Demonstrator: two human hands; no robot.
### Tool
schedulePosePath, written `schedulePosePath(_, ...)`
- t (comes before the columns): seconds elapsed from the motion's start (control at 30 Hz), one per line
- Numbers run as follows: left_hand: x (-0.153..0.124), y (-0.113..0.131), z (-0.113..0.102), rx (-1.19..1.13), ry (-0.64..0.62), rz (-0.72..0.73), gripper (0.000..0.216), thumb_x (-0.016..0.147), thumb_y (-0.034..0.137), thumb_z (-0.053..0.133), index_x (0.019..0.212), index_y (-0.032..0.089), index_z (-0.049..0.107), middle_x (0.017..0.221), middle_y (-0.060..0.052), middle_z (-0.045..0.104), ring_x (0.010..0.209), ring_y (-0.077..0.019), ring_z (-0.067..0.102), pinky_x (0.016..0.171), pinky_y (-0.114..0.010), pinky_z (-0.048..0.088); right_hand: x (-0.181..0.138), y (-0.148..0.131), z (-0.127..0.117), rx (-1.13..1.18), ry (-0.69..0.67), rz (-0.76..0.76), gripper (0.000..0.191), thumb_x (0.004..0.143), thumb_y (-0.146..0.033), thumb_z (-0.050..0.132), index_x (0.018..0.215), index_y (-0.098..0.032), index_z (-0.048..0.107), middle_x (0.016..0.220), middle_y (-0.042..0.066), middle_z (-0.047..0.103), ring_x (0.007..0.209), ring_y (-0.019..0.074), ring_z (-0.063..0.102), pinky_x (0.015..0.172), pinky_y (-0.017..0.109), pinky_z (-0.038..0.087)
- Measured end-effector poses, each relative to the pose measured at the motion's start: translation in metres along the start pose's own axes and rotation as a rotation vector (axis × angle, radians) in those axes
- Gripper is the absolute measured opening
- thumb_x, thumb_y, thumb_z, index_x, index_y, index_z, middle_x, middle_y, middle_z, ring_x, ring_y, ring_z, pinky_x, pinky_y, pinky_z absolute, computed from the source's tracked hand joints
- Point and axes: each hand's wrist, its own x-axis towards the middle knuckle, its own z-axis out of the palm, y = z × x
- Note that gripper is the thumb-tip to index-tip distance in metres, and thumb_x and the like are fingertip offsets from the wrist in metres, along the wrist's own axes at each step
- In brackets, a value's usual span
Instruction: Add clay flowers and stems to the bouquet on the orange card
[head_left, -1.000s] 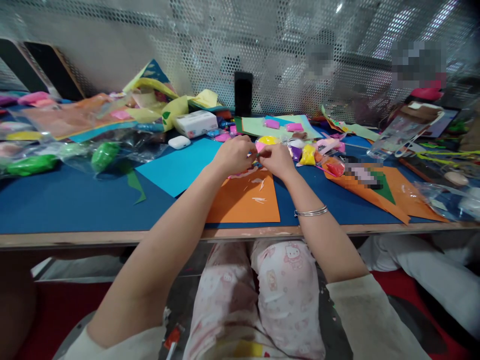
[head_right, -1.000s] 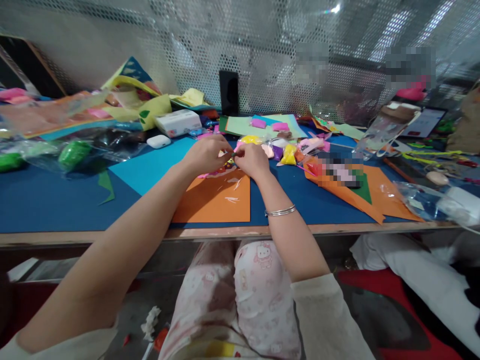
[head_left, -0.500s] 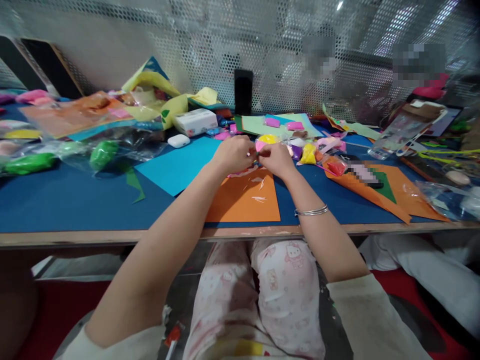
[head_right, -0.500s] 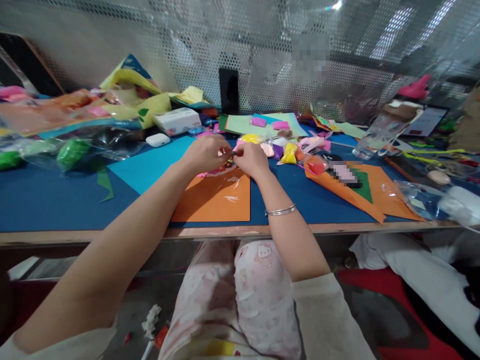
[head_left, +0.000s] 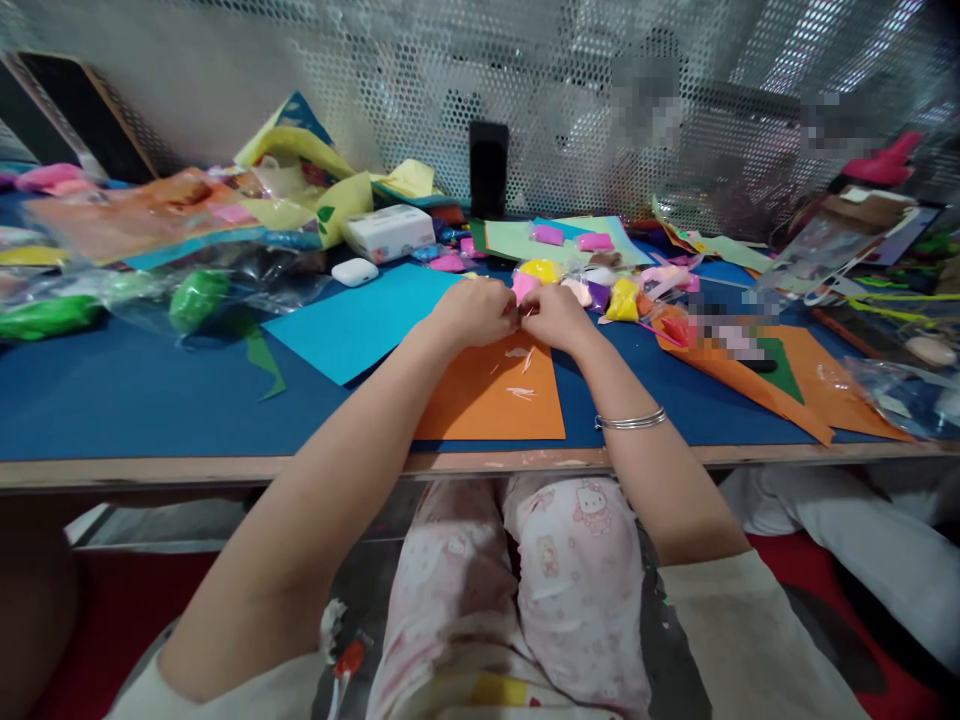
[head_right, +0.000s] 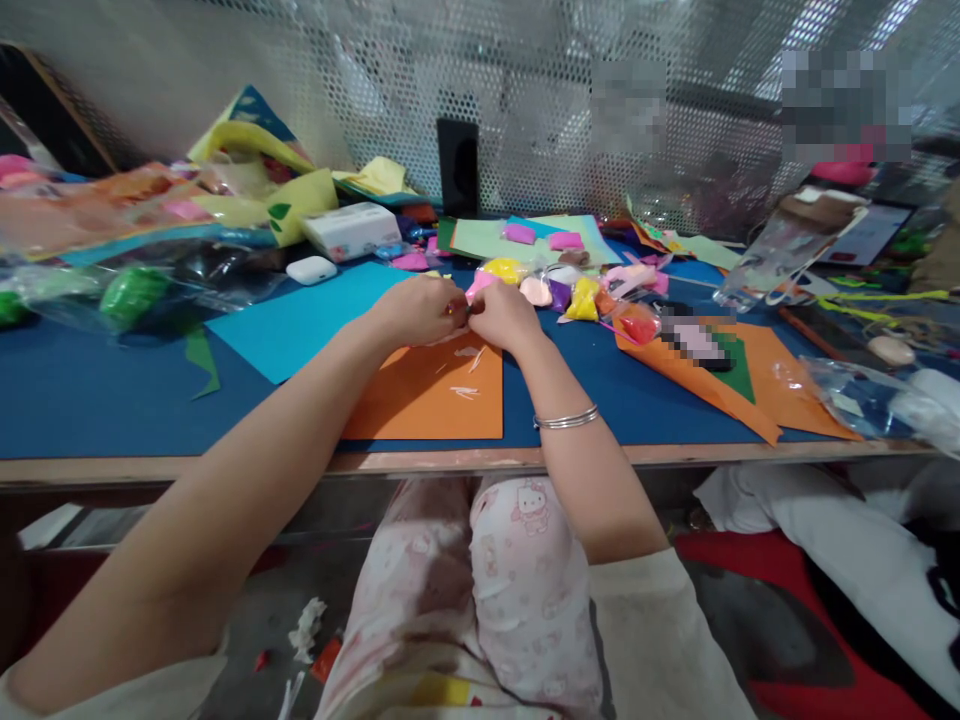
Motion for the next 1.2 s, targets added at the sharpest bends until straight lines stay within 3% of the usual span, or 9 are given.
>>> schedulePosePath(0.33,-0.0032,-0.0009,-0.0033,-0.109,0.183,-0.098,0.032,0.083,0.022,0.044,0.096,0.015,0.072,0.103,-0.012,0.073,0.093,-0.0284,0.067,0.064,-0.032,0.043,0.0022,-0.0007,-0.0009,0.113,0.147,0.007,0.019,0.076,-0.014,0.054,0.075,-0.014,0.074,0.073,0.006,0.07,0.071,0.0171,0.059,0.061,0.026,0.035)
schedulePosePath(0.6,-0.0018,-0.0016,-0.0027,-0.125,0.207,-0.113,0.034,0.085,0.024,0.042,0.095,0.015,0.073,0.099,-0.013,0.073,0.092,-0.0283,0.066,0.065,-0.033,0.044,0.002,-0.0029,-0.0016,0.14,0.16,0.007,0.017,0.074,-0.012,0.055,0.068,-0.013,0.07,0.065,0.004,0.062,0.063,0.013,0.048,0.058,0.025,0.03)
schedulePosePath(1.2,-0.003,-0.002,-0.0049,-0.132,0.208,-0.127,0.035,0.089,0.027,0.042,0.097,0.013,0.073,0.102,-0.015,0.072,0.098,-0.0302,0.065,0.069,-0.035,0.047,0.0022,-0.0017,-0.0001,0.168,0.172,0.002,0.019,0.076,-0.014,0.056,0.075,-0.015,0.074,0.071,0.005,0.068,0.067,0.0149,0.055,0.062,0.026,0.035)
